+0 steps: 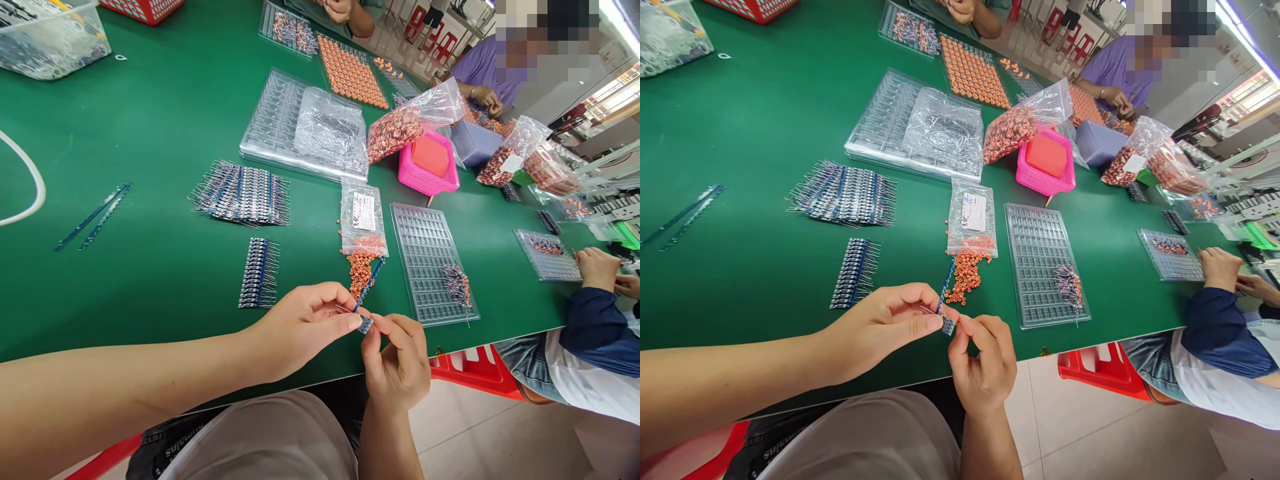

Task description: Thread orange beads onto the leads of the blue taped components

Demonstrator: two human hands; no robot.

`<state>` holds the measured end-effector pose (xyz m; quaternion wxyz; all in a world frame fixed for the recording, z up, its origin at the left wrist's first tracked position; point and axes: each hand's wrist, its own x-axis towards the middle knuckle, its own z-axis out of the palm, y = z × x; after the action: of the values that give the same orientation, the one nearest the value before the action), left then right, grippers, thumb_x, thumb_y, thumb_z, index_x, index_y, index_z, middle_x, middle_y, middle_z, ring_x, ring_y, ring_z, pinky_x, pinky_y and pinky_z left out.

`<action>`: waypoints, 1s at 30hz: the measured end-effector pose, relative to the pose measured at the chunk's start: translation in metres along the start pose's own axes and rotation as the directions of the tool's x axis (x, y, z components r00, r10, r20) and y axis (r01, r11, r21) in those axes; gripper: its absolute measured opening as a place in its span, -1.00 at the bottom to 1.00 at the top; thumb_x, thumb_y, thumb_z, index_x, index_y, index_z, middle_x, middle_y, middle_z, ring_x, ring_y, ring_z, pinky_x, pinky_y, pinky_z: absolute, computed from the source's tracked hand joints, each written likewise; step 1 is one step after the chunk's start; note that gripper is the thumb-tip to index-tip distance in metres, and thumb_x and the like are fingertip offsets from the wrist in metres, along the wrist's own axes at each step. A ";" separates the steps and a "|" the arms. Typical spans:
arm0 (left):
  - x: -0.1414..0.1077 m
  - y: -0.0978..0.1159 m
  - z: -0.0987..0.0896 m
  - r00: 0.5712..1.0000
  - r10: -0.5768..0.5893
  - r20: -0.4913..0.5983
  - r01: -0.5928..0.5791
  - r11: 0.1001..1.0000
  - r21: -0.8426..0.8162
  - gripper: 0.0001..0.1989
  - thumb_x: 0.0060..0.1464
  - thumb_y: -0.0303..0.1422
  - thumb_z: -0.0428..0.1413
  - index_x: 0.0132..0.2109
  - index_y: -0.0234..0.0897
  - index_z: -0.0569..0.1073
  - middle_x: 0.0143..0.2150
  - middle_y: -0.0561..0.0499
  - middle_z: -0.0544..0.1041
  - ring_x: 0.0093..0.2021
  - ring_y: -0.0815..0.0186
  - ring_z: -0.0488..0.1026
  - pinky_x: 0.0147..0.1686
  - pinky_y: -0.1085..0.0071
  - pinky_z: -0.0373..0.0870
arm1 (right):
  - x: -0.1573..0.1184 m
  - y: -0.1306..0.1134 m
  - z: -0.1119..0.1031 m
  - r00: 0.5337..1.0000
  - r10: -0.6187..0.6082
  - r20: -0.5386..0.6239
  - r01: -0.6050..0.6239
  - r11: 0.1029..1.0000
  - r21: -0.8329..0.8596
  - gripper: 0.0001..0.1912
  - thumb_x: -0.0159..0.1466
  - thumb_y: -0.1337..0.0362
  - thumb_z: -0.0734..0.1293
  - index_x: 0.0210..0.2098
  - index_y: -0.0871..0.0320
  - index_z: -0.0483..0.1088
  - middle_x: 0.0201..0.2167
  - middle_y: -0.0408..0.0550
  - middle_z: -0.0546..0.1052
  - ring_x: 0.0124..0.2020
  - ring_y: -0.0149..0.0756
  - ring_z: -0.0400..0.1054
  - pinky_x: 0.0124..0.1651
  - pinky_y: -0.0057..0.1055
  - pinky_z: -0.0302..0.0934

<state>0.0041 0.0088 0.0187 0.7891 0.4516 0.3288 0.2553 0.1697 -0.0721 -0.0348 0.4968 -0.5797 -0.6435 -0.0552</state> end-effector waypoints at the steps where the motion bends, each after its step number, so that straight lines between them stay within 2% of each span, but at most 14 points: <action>1: 0.000 0.001 0.000 1.000 -0.001 -0.005 0.001 1.000 0.014 -0.85 0.09 -0.31 0.22 -0.32 -0.26 0.43 -0.28 0.02 0.60 -0.17 0.26 0.55 0.01 0.27 0.48 | 0.000 0.000 0.000 1.000 -0.017 0.009 0.017 1.000 0.005 -0.63 0.27 0.53 0.38 -0.03 -0.01 0.49 -0.30 -0.10 0.52 -0.35 -0.32 0.45 -0.39 -0.35 0.38; 5: 0.000 0.001 -0.001 0.999 0.041 -0.006 -0.040 0.988 0.148 -0.85 0.15 -0.27 0.16 -0.29 -0.26 0.46 -0.25 0.00 0.60 -0.17 0.25 0.54 -0.06 0.31 0.49 | 0.003 -0.002 -0.002 0.998 -0.029 0.049 0.025 0.997 0.072 -0.59 0.25 0.58 0.37 -0.02 0.02 0.50 -0.29 -0.10 0.52 -0.33 -0.33 0.44 -0.36 -0.36 0.38; 9: -0.002 -0.003 -0.004 0.974 0.220 0.060 -0.225 0.890 0.397 -0.86 0.23 -0.32 0.10 -0.21 -0.26 0.52 -0.22 -0.01 0.64 -0.16 0.27 0.56 -0.07 0.34 0.48 | 0.003 -0.001 -0.003 0.996 0.061 0.062 -0.069 0.987 0.147 -0.64 0.27 0.55 0.36 -0.04 0.01 0.50 -0.29 -0.10 0.51 -0.33 -0.33 0.44 -0.39 -0.37 0.37; 13: -0.004 -0.009 -0.007 0.888 0.429 0.163 -0.451 0.750 0.484 -0.91 0.26 -0.44 0.08 -0.17 -0.25 0.50 -0.17 -0.02 0.66 -0.15 0.31 0.59 -0.07 0.40 0.49 | 0.002 0.001 -0.003 0.991 0.127 0.044 -0.133 0.974 0.182 -0.77 0.29 0.47 0.39 -0.14 0.03 0.49 -0.33 -0.11 0.50 -0.38 -0.33 0.43 -0.42 -0.37 0.37; 16: -0.004 -0.013 -0.009 0.819 0.526 0.230 -0.561 0.649 0.514 -0.90 0.26 -0.52 0.08 -0.15 -0.26 0.45 -0.11 -0.07 0.66 -0.10 0.30 0.59 -0.06 0.39 0.51 | 0.000 0.002 -0.002 0.990 0.141 0.029 -0.144 0.974 0.173 -0.81 0.28 0.46 0.39 -0.18 0.05 0.47 -0.36 -0.12 0.50 -0.38 -0.33 0.43 -0.44 -0.38 0.36; 19: -0.003 -0.015 -0.010 0.763 0.578 0.290 -0.624 0.543 0.561 -0.85 0.25 -0.57 0.07 -0.12 -0.25 0.43 -0.08 -0.11 0.66 -0.11 0.29 0.58 -0.08 0.36 0.53 | 0.000 0.000 -0.003 0.987 0.159 0.028 -0.162 0.974 0.161 -0.80 0.28 0.48 0.39 -0.18 0.06 0.46 -0.37 -0.13 0.49 -0.37 -0.34 0.43 -0.43 -0.41 0.34; 23: -0.003 -0.015 -0.011 0.713 0.612 0.341 -0.666 0.442 0.601 -0.82 0.23 -0.60 0.06 -0.10 -0.25 0.41 -0.07 -0.13 0.66 -0.10 0.27 0.58 -0.07 0.34 0.55 | 0.002 -0.001 -0.003 0.984 0.170 0.047 -0.175 0.974 0.143 -0.83 0.30 0.46 0.37 -0.20 0.06 0.45 -0.37 -0.13 0.49 -0.37 -0.35 0.43 -0.42 -0.41 0.34; 30: -0.003 -0.014 -0.011 0.630 0.617 0.471 -0.721 0.242 0.649 -0.77 0.22 -0.65 0.01 -0.06 -0.28 0.38 -0.05 -0.20 0.67 0.00 0.21 0.60 0.12 0.20 0.52 | 0.006 0.000 -0.003 0.968 0.230 0.100 -0.247 0.939 0.238 -0.85 0.30 0.46 0.37 -0.23 0.08 0.46 -0.39 -0.15 0.46 -0.38 -0.37 0.38 -0.40 -0.42 0.27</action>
<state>-0.0044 0.0062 0.0031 0.3298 0.8607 0.1335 0.3641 0.1726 -0.0705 -0.0292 0.5455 -0.5881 -0.5875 0.1069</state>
